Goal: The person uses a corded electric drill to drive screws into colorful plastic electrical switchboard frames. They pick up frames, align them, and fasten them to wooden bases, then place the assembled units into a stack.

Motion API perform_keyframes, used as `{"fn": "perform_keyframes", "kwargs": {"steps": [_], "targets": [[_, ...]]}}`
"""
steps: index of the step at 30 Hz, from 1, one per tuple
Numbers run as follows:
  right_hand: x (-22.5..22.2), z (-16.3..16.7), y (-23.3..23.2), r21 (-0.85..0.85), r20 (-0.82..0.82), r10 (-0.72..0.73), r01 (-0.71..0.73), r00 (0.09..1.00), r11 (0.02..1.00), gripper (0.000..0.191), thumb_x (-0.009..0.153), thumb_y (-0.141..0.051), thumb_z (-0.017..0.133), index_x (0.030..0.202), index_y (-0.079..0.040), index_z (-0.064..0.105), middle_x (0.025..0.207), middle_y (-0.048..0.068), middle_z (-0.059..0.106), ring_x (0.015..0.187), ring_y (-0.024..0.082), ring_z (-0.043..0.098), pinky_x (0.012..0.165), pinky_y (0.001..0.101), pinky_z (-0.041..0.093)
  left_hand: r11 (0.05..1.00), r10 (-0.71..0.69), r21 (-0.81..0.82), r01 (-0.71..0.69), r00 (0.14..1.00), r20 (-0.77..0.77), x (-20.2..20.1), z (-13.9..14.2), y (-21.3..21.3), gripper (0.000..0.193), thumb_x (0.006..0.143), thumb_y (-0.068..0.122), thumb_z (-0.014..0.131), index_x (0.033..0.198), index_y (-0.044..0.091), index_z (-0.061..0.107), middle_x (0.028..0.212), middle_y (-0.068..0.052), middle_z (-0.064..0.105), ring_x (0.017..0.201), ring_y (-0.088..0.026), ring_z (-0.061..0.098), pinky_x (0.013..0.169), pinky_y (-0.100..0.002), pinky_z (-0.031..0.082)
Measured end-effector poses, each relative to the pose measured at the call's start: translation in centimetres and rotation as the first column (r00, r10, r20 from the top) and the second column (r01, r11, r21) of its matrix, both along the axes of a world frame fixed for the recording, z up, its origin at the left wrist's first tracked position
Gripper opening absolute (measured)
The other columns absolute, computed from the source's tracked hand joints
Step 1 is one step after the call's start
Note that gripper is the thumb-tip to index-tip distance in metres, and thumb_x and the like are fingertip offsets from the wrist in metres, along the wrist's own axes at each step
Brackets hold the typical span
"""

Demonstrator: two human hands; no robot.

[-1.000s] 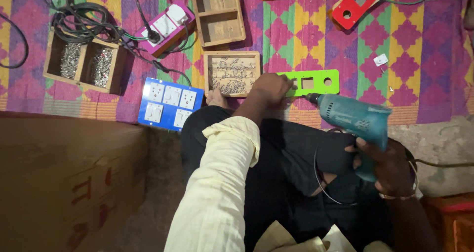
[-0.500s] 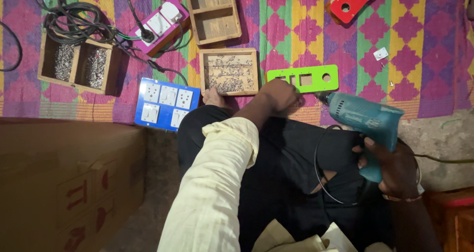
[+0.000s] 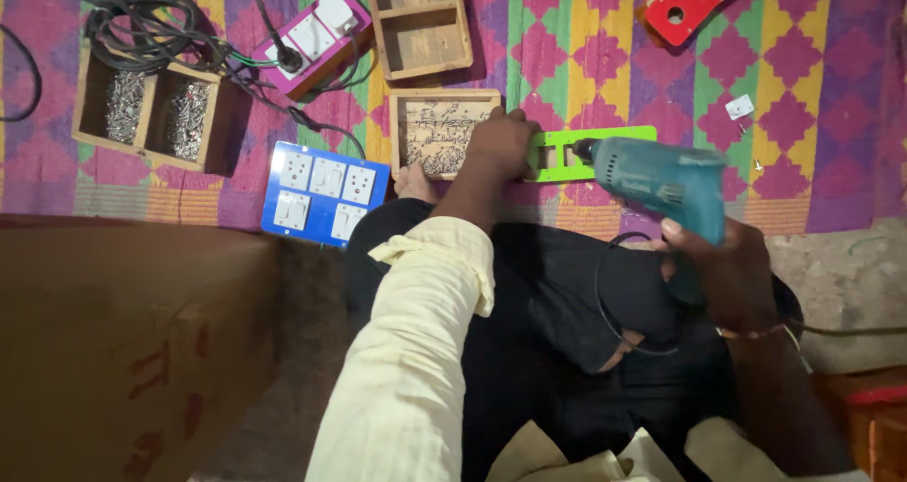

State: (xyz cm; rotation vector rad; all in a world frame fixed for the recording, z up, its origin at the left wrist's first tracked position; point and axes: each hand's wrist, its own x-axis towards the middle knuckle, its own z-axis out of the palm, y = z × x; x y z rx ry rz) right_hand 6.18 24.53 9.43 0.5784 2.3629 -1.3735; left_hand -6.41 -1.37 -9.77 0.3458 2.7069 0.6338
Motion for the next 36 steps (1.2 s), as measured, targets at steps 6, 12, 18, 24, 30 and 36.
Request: {"fn": "perform_keyframes", "kwargs": {"steps": [6, 12, 18, 24, 30, 36], "targets": [[-2.3, 0.3, -2.6, 0.042, -0.083, 0.2, -0.197, 0.976, 0.979, 0.03, 0.094, -0.026, 0.071, 0.09, 0.003, 0.073, 0.071, 0.012, 0.068, 0.065, 0.017, 0.065, 0.062, 0.03, 0.05, 0.999, 0.032, 0.015, -0.032, 0.999, -0.01, 0.0, -0.4, -0.2, 0.062, 0.062, 0.029, 0.092, 0.12, 0.029, 0.07, 0.125, 0.001, 0.064, 0.121, -0.029, 0.058, 0.096, -0.042, 0.055], [-2.7, -0.1, -3.8, 0.002, -0.046, 0.158, -0.158, 0.986, 0.987, 0.026, 0.094, -0.024, 0.07, 0.091, 0.002, 0.072, 0.073, 0.009, 0.068, 0.064, 0.016, 0.064, 0.06, 0.0307, 0.048, 0.999, 0.036, 0.021, -0.037, 0.999, 0.03, -0.1, 0.0, -0.3, 0.068, 0.054, 0.027, 0.097, 0.117, 0.026, 0.07, 0.123, 0.001, 0.063, 0.122, -0.029, 0.056, 0.095, -0.043, 0.054], [-2.6, 0.2, -4.6, -0.062, -0.073, 0.165, -0.17, 0.984, 0.984, 0.023, 0.095, -0.021, 0.069, 0.092, 0.002, 0.071, 0.078, 0.006, 0.068, 0.066, 0.013, 0.062, 0.063, 0.0287, 0.049, 0.996, 0.064, 0.06, -0.064, 0.998, -0.001, 0.2, 0.0, -0.5, 0.063, 0.055, 0.023, 0.095, 0.114, 0.026, 0.073, 0.121, 0.001, 0.065, 0.121, -0.029, 0.058, 0.094, -0.042, 0.056], [-3.0, 0.3, -4.7, 0.007, -0.04, 0.136, -0.136, 0.99, 0.991, 0.027, 0.094, -0.024, 0.071, 0.093, 0.003, 0.072, 0.072, 0.01, 0.067, 0.063, 0.016, 0.063, 0.061, 0.0299, 0.048, 0.998, 0.049, 0.026, -0.049, 0.999, -0.002, 0.1, -0.2, -0.3, 0.062, 0.056, 0.025, 0.096, 0.113, 0.023, 0.073, 0.122, 0.001, 0.065, 0.121, -0.029, 0.057, 0.095, -0.042, 0.055], [-3.1, 0.4, -4.7, -0.011, -0.034, 0.134, -0.134, 0.99, 0.991, 0.027, 0.092, -0.024, 0.072, 0.093, 0.003, 0.072, 0.07, 0.009, 0.066, 0.061, 0.016, 0.062, 0.06, 0.0294, 0.049, 0.998, 0.05, 0.023, -0.05, 0.999, 0.012, 0.1, 0.0, -0.4, 0.061, 0.058, 0.027, 0.096, 0.114, 0.024, 0.073, 0.124, 0.0, 0.065, 0.122, -0.029, 0.057, 0.096, -0.042, 0.055], [-3.0, 0.5, -4.8, 0.045, -0.016, 0.13, -0.129, 0.991, 0.991, 0.028, 0.092, -0.025, 0.072, 0.092, 0.003, 0.072, 0.068, 0.009, 0.066, 0.061, 0.017, 0.063, 0.059, 0.03, 0.049, 0.999, 0.045, 0.016, -0.045, 0.998, 0.036, 0.1, 0.8, -0.6, 0.065, 0.056, 0.028, 0.097, 0.116, 0.023, 0.072, 0.126, 0.002, 0.064, 0.124, -0.028, 0.056, 0.097, -0.041, 0.055]]}}
